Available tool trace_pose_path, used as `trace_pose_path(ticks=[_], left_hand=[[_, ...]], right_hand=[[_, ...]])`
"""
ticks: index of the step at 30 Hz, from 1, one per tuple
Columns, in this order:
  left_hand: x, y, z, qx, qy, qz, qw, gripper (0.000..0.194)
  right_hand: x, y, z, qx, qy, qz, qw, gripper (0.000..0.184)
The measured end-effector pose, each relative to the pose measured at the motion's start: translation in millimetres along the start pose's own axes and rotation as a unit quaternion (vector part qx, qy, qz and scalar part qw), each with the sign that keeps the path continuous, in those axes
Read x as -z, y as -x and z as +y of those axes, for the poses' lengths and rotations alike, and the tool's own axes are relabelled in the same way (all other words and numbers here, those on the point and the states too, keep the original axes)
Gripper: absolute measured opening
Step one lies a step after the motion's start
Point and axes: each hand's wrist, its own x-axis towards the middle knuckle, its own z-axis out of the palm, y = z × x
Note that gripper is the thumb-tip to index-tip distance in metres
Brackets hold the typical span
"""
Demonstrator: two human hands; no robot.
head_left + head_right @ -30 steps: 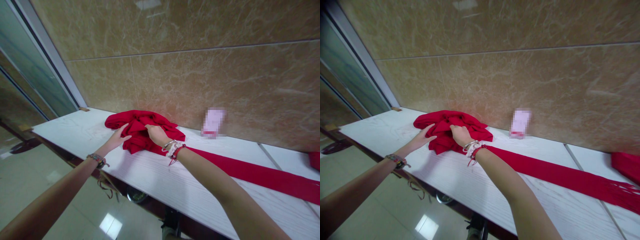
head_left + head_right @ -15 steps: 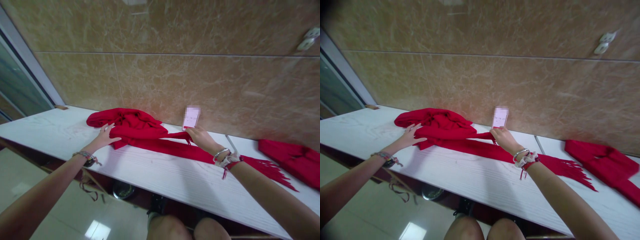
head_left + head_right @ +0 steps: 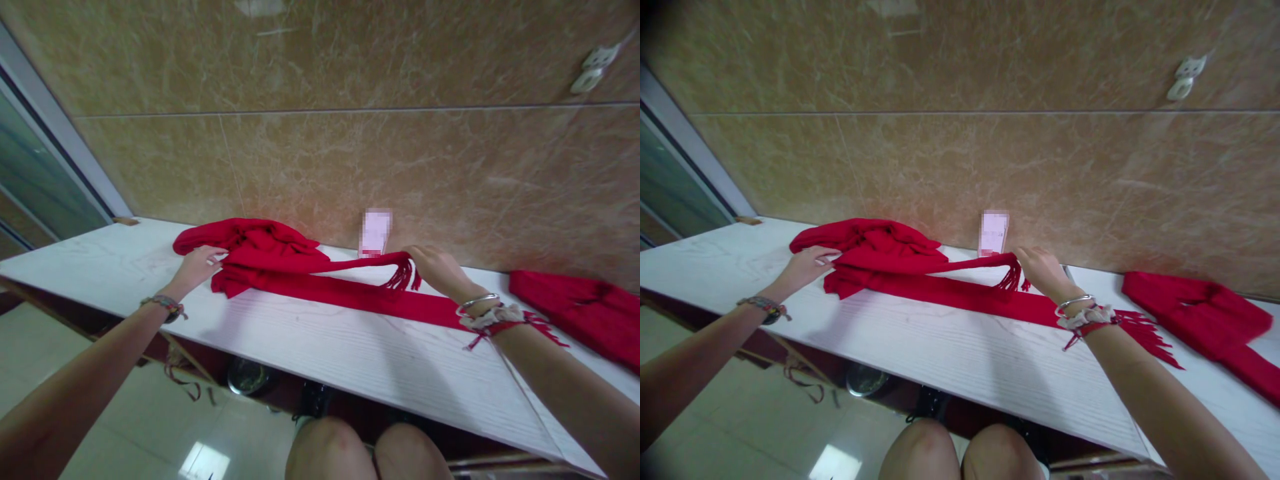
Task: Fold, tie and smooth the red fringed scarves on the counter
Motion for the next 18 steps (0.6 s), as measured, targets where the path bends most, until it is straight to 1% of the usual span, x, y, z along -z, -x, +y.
trace_pose_path(ticks=[2, 4, 6, 8, 10, 13, 15, 17, 18], left_hand=[[-1.3, -1, 10, -0.065, -0.052, 0.006, 0.997, 0.038], [-7.2, -1, 22, -0.150, -0.101, -0.002, 0.983, 0.040], [-16.9, -1, 37, -0.227, -0.134, -0.030, 0.964, 0.047], [-28.9, -1, 50, -0.277, -0.162, -0.065, 0.945, 0.056], [-41.0, -2, 60, -0.290, -0.176, -0.093, 0.936, 0.058], [-56.3, -5, 65, -0.288, -0.187, -0.129, 0.930, 0.050], [-63.5, -6, 65, -0.280, -0.202, -0.129, 0.930, 0.048], [-68.7, -6, 66, -0.263, -0.204, -0.110, 0.937, 0.048], [-71.0, -5, 67, -0.255, -0.195, -0.097, 0.942, 0.047]], right_hand=[[2, 16, 20, -0.012, 0.008, 0.018, 1.000, 0.030], [4, 32, 39, -0.017, 0.019, 0.023, 0.999, 0.031], [8, 49, 54, -0.018, 0.030, 0.011, 0.999, 0.032], [13, 63, 66, -0.025, 0.039, -0.013, 0.999, 0.031], [17, 76, 73, -0.042, 0.042, -0.039, 0.997, 0.031], [17, 91, 73, -0.086, 0.030, -0.078, 0.993, 0.030], [11, 101, 66, -0.108, 0.007, -0.115, 0.987, 0.029], [2, 112, 56, -0.111, -0.024, -0.156, 0.981, 0.030], [-3, 116, 51, -0.110, -0.036, -0.173, 0.978, 0.033]])
